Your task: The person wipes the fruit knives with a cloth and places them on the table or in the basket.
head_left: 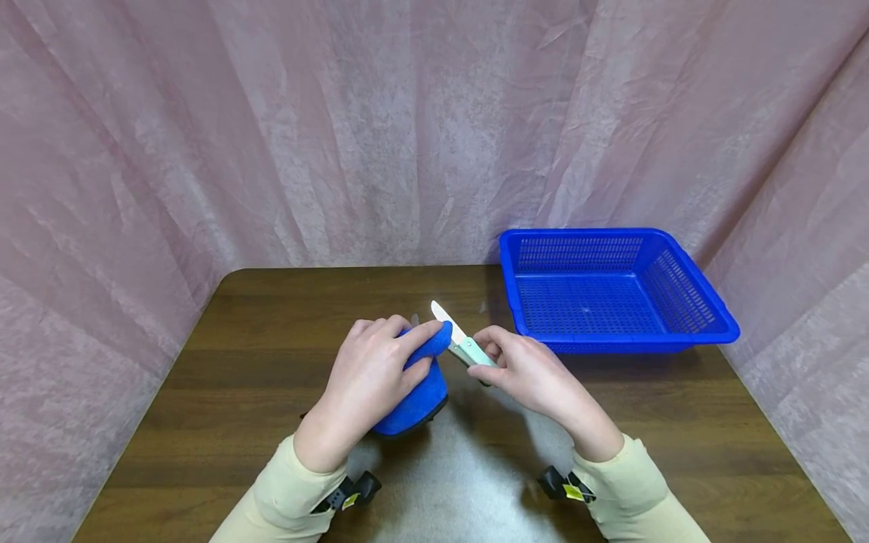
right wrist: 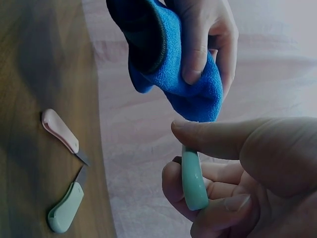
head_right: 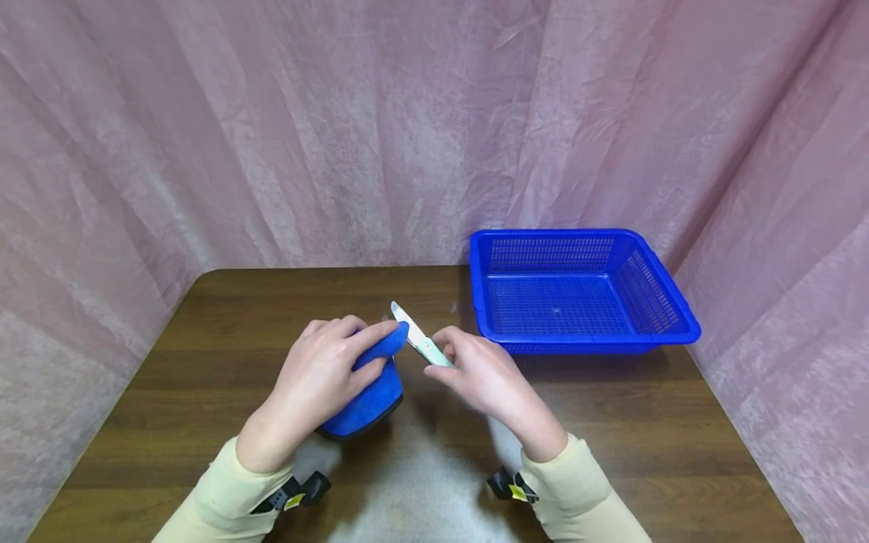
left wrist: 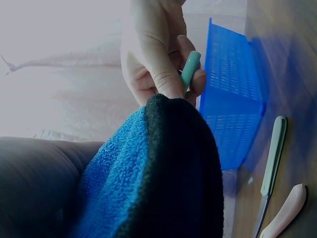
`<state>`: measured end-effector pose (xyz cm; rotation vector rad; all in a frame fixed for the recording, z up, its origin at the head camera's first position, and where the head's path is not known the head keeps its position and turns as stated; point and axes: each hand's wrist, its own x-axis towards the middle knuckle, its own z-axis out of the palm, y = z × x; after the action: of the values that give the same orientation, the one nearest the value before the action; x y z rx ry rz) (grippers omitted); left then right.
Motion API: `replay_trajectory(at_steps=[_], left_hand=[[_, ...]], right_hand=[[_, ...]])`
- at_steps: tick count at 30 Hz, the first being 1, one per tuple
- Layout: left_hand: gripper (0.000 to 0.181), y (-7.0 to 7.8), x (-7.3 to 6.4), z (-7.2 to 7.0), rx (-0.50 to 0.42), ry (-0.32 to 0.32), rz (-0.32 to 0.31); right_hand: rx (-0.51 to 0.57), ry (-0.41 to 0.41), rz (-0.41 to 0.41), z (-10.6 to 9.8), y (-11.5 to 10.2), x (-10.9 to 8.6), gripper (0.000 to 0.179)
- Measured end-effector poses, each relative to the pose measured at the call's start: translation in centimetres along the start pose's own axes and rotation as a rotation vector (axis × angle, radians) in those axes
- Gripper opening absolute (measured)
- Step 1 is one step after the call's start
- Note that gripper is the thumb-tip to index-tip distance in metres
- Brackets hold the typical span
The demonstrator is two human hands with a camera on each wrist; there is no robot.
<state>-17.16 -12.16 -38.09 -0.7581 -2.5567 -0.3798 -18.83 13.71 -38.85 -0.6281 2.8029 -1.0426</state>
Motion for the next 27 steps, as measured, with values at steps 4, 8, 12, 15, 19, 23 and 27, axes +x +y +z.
replay_trajectory(at_steps=[4,8,12,15,19,23,27], left_hand=[[0.043,0.03,0.02,0.0,-0.004,0.005,0.011],[0.043,0.07,0.09,0.13,-0.014,0.006,0.032],[0.043,0.15,0.1,0.29,-0.015,0.009,0.058],[0.042,0.31,0.07,0.45,-0.013,0.007,0.073],[0.042,0.48,-0.05,0.68,-0.004,-0.001,0.09],[0.043,0.53,-0.16,0.73,0.005,-0.006,0.093],[0.043,0.53,-0.18,0.75,0.006,-0.006,0.092]], right_hand=[[-0.028,-0.013,-0.008,0.02,-0.03,0.09,0.021],[-0.04,-0.026,-0.014,0.05,0.04,0.11,0.016],[-0.045,-0.033,-0.012,0.08,0.08,0.1,0.017],[-0.045,-0.034,-0.017,0.16,0.07,0.08,0.016],[-0.046,-0.038,-0.032,0.28,0.06,0.03,0.014],[-0.044,-0.045,-0.051,0.34,0.05,-0.06,0.015],[-0.053,-0.043,-0.063,0.34,-0.07,-0.14,0.016]])
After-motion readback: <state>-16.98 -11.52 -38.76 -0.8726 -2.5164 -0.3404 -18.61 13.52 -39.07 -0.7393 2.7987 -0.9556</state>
